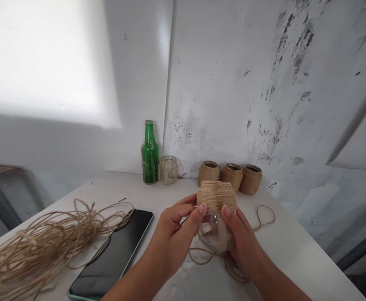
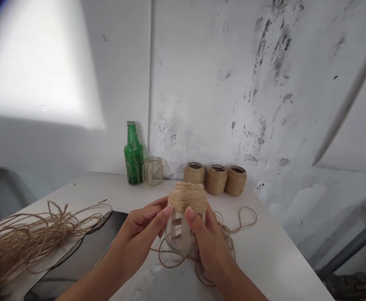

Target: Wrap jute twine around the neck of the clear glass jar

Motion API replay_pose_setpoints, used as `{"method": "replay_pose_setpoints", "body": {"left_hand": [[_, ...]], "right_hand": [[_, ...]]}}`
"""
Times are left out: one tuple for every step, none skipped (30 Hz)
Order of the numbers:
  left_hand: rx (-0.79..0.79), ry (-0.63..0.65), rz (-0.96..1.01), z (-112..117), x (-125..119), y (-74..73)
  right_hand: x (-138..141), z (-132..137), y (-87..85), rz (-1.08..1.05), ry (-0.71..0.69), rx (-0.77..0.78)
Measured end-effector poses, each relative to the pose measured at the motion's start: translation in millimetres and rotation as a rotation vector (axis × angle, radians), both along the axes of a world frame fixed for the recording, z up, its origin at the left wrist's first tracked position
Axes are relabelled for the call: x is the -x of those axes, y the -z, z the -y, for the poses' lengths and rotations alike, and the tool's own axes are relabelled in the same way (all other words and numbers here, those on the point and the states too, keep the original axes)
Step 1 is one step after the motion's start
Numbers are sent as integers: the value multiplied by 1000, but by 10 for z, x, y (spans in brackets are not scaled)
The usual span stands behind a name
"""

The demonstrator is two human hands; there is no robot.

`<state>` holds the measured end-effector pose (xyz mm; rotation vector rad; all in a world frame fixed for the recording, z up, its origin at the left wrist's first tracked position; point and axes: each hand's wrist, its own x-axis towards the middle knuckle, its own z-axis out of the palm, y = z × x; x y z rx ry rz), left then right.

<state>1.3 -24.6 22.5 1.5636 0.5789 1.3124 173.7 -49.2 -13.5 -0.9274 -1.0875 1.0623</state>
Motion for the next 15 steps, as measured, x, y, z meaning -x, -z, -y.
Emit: {"method": "replay_pose_setpoints", "body": {"left_hand": [[-4, -5, 2, -2, -2, 2], [-4, -7, 3, -6, -5, 6], [3, -6, 7, -11, -9, 11], [16, -2, 17, -17, -12, 18], [34, 3, 29, -26, -16, 25], [55, 5, 41, -35, -20, 33], [72, 0, 51, -43, -23, 42], [81, -8, 55, -51, -26, 51], [79, -22, 52, -55, -27, 60], [68, -38, 41, -57, -28, 67], [48, -55, 20, -54, -27, 74], [22, -72, -6, -47, -27, 79], [-4, -89, -36, -37, -26, 82], [-26, -101, -70, -24, -25, 83], [-43, -112, -96, -10, -25, 83]], "right_hand": [[-5, 2, -7, -12, -15, 43], [-7, 5, -21, -18, -22, 78], [-4, 10, -40, -14, -17, 101], [2, 13, -64, 7, -2, 108], [12, 15, -89, 37, 17, 106], [25, 15, -115, 73, 25, 96], [39, 12, -140, 104, 23, 77], [52, 7, -161, 123, 11, 53], [64, 1, -178, 129, -10, 28], [74, -3, -191, 127, -30, 6], [82, -5, -201, 126, -40, -6], [88, -2, -208, 135, -34, -3], [93, 6, -213, 153, -8, 11], [98, 18, -219, 177, 24, 31], [104, 33, -224, 194, 58, 48]]}}
